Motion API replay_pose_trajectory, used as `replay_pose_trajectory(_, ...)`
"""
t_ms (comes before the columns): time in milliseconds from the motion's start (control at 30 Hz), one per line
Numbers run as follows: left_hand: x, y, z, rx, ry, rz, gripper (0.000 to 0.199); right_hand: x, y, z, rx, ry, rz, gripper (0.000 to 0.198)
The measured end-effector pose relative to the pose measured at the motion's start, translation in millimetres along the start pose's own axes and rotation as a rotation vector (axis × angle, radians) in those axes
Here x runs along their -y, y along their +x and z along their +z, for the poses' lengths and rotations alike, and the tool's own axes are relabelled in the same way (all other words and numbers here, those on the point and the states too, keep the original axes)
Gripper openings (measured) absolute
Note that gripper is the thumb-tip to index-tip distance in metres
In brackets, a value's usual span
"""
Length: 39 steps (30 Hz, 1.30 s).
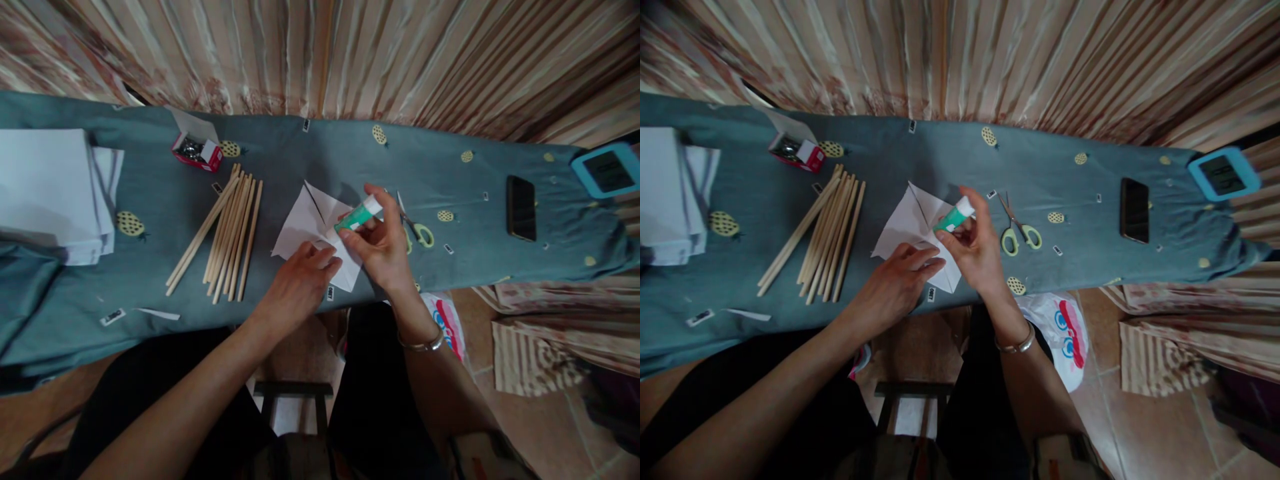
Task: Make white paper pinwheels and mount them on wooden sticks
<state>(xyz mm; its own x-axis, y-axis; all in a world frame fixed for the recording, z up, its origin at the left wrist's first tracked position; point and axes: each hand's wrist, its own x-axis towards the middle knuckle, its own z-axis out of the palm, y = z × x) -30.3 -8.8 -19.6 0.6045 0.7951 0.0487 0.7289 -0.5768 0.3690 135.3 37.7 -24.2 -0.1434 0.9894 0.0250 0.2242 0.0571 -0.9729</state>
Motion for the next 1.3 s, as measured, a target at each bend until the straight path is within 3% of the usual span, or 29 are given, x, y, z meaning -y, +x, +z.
replay_pose_trajectory(167, 0.3, -1.0, 1.7, -0.024, -0.021, -0.002, 0.026, -3.9, 2.5, -3.8, -0.146, 0.162, 0.035, 0.075)
replay_pose_trajectory(333, 6.0, -10.0, 8.5, -0.177, -0.154, -0.009, 0.048, -5.7, 1.7, -14.5, -0.229, 0.351, 0.106, 0.055)
replay_pose_trajectory(433, 11.5, -14.0, 10.7, -0.320, -0.378, -0.107, 0.049, -5.3, -0.6, -20.4, -0.206, 0.403, 0.127, 0.042)
replay_pose_trajectory(567, 12.7, -10.9, 8.5, -0.466, -0.872, -0.354, 0.029, -1.5, -6.5, -19.9, -0.200, 0.478, 0.191, 0.035)
replay_pose_trajectory(667, 8.0, -6.8, 5.1, -0.486, -1.158, -0.476, 0.031, 2.4, -11.4, -13.8, -0.223, 0.584, 0.228, 0.034)
replay_pose_trajectory(800, 1.2, -5.9, 2.3, -0.489, -1.366, -0.523, 0.035, 6.3, -17.0, -7.9, -0.188, 0.670, 0.259, 0.034)
replay_pose_trajectory(1300, 1.4, -5.7, 4.8, -0.532, -1.455, -0.588, 0.040, 8.6, -23.2, -3.9, -0.113, 0.787, 0.328, 0.036)
